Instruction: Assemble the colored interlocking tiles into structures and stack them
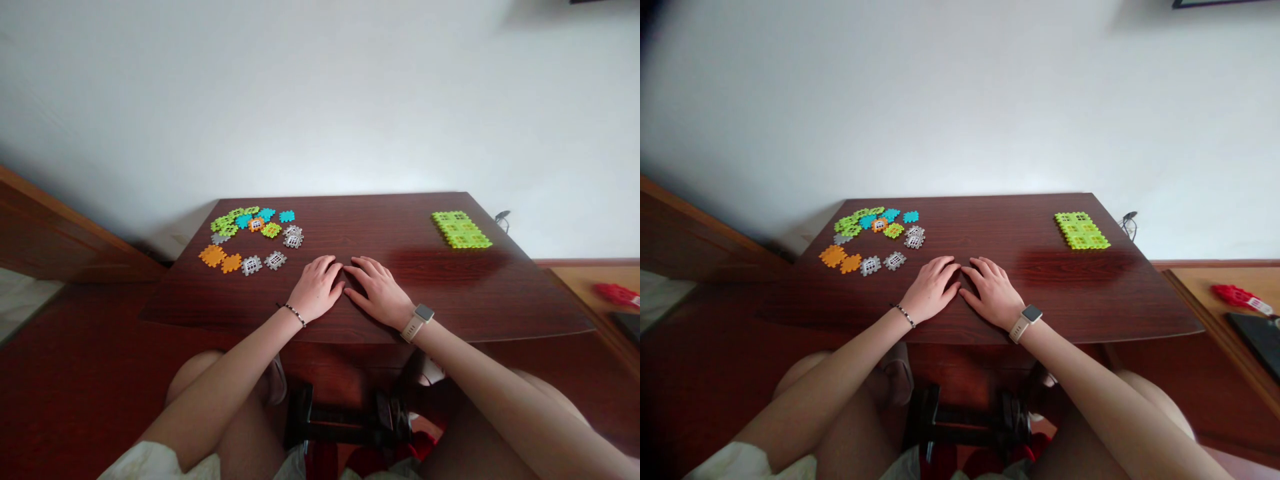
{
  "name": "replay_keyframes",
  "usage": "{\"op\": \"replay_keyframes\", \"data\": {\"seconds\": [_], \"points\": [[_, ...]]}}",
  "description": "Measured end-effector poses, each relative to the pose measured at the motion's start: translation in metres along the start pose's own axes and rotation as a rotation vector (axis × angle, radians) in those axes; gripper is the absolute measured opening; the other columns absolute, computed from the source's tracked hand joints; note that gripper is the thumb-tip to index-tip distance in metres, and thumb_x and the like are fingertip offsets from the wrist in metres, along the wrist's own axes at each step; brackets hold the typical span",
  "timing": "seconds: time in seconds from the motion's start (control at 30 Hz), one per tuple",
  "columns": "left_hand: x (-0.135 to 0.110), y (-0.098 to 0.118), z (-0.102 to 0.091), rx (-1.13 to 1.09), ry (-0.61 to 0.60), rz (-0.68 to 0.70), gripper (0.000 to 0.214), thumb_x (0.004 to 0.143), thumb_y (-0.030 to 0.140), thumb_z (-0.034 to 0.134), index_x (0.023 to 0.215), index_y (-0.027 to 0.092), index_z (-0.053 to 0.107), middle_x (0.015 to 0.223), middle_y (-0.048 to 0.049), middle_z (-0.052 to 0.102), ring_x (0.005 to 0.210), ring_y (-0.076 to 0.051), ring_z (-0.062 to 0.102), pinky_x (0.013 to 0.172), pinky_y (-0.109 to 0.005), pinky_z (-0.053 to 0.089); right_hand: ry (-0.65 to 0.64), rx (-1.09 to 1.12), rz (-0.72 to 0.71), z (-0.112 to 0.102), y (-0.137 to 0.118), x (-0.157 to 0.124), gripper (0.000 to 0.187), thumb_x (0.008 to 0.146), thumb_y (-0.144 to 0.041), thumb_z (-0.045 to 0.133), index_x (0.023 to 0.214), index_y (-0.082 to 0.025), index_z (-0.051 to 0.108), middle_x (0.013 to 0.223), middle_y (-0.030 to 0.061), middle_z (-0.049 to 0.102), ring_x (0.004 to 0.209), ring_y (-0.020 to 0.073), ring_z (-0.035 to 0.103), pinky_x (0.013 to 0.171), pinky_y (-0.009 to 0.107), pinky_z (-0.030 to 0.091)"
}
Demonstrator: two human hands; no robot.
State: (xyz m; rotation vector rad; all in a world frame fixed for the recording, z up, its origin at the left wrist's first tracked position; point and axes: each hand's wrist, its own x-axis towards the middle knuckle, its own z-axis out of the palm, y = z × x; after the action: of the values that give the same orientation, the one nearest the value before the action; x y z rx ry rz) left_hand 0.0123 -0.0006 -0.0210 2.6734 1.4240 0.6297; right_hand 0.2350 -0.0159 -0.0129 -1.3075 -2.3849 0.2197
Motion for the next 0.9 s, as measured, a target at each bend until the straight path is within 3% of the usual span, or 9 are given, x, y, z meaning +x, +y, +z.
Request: {"op": "replay_keyframes", "data": {"seconds": [0.5, 0.9], "points": [[0.0, -0.0028, 0.0014, -0.015, 0.007, -0.001, 0.036, 0.105, 0.034, 0.062, 0.138, 0.02, 0.063, 0.148, -0.0163, 0.061, 0.141, -0.034, 0.057, 0.117, -0.052, 0.05, 0.062, 0.03, -0.025, 0.0058, 0.0067, 0.0013, 0.042, 0.108, -0.043, 0.06, 0.146, -0.025, 0.066, 0.155, 0.0151, 0.062, 0.148, 0.0353, 0.053, 0.122, 0.059, 0.048], [0.0002, 0.0004, -0.0008, 0.014, -0.004, 0.008, 0.036, 0.106, 0.032, 0.059, 0.14, 0.02, 0.061, 0.148, -0.0168, 0.06, 0.142, -0.035, 0.056, 0.117, -0.054, 0.05, 0.016, -0.019, -0.012, 0.0047, 0.0028, 0.0017, 0.045, 0.109, -0.04, 0.055, 0.151, -0.024, 0.061, 0.159, 0.0166, 0.058, 0.15, 0.0373, 0.049, 0.12, 0.061, 0.048]]}}
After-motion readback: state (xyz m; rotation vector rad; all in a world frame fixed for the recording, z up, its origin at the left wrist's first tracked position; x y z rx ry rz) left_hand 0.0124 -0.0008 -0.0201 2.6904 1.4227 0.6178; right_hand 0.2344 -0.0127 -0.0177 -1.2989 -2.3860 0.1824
